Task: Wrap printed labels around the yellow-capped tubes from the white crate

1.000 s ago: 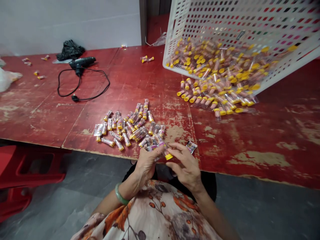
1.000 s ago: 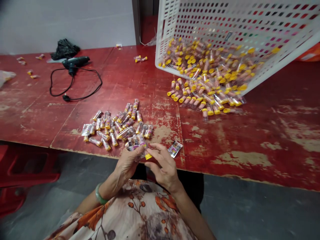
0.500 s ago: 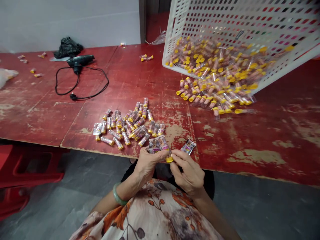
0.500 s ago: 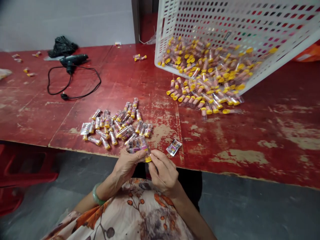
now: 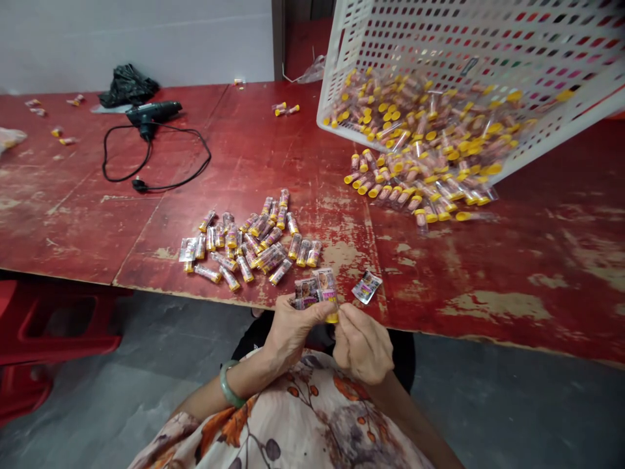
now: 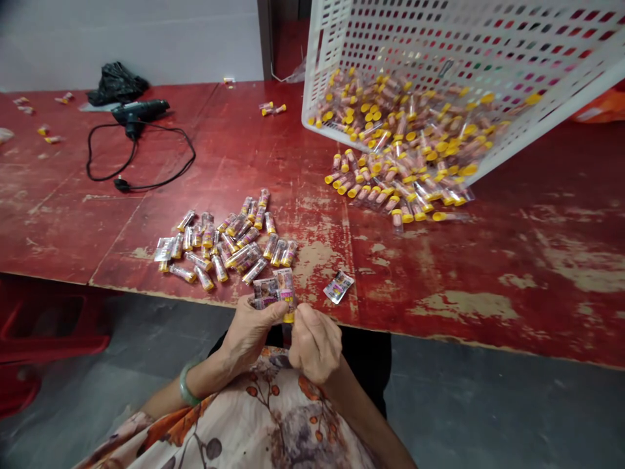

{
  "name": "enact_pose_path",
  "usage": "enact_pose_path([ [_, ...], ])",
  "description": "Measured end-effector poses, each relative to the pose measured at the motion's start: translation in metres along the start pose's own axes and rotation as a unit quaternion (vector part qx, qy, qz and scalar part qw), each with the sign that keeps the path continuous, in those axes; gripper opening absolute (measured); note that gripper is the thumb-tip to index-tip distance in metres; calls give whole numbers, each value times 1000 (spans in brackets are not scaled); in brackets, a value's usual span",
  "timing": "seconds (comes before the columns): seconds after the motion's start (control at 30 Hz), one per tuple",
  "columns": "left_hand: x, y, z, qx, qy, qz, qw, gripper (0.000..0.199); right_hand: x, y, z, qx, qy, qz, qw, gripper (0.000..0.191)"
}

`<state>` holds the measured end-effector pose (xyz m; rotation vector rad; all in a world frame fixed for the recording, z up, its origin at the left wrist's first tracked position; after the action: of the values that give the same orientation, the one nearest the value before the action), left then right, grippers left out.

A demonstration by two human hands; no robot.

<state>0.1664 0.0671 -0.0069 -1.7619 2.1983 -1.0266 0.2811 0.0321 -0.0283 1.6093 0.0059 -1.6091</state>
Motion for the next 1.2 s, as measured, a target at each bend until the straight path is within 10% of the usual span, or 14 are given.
enact_pose_path([
  [0.33, -6, 2, -13, -50, 27, -31, 998, 38, -15, 5, -1, -20, 16, 84, 996, 34],
  [0.67, -4, -20, -5, -40, 25, -22, 999, 47, -12, 23, 5, 86, 20, -9, 996, 34],
  [1.2, 18, -31, -2, -30, 14, 4, 999, 41, -10, 41, 14, 134, 34, 13, 990, 34],
])
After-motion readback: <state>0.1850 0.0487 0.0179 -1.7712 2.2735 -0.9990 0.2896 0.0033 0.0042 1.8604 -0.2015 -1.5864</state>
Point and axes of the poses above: each hand's wrist, its own x-axis away from the middle knuckle, its own y-axis out of the back of the hand, z = x × y, the point moved 2 cm from there along -x, towards the middle knuckle, and after that the axes turned 11 degrees about z, right-handed, at the moved point
